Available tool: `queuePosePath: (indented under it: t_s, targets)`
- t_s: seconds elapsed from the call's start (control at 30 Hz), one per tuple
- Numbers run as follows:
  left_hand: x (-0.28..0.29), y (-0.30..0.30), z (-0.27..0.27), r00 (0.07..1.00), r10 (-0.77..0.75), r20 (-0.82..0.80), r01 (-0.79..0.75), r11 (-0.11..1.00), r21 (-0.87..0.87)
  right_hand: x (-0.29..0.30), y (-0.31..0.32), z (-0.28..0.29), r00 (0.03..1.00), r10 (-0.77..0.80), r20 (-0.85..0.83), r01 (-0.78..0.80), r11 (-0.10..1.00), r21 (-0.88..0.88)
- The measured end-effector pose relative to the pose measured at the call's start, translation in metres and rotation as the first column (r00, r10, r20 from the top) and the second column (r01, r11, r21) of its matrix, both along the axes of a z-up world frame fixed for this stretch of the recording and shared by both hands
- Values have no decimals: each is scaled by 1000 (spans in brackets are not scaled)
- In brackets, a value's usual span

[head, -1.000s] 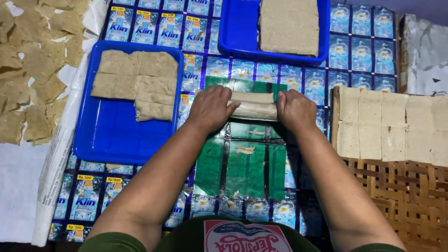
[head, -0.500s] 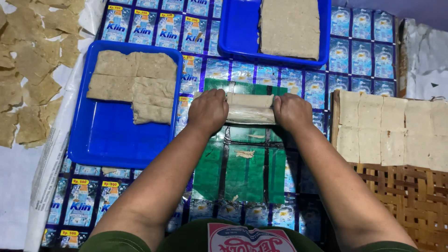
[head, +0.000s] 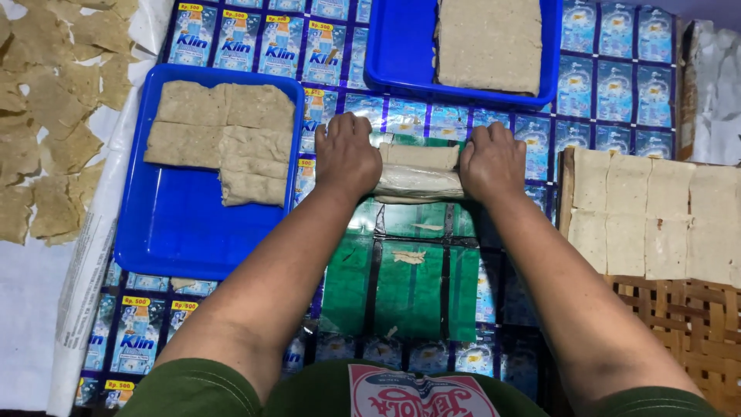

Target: The person is slicing blocks of tempeh, rolling them out, and arranging the slices onto a bamboo tray.

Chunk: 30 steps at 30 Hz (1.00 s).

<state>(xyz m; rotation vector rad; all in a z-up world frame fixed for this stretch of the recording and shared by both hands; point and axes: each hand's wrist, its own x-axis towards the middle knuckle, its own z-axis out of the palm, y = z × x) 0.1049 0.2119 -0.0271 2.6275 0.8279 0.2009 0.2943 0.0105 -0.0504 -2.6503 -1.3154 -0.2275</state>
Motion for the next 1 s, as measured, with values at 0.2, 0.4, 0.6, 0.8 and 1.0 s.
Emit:
queuePosePath:
  t_s: [0.2, 0.4, 0.6, 0.8, 1.0]
  targets:
    - [-16, -19, 32, 991, -30, -133, 33, 999, 24, -12, -9, -3, 1000, -6, -11, 7, 1000, 24]
    - [-22, -26, 40, 996, -28, -86, 31, 999, 31, -46, -9, 32, 994, -30, -109, 36, 998, 47]
    - [-24, -26, 19, 993, -56, -103, 62, 997, 55, -45, -19, 21, 988, -4, -154, 4, 1000, 0]
    - [-42, -36, 17, 991, -94, -95, 101, 993, 67, -67, -32, 16, 993, -10, -119, 10, 1000, 0]
    - [-59, -44, -17, 988, -130, 84, 105, 963, 250, -75, -52, -11, 998, 58, 31, -61, 993, 103]
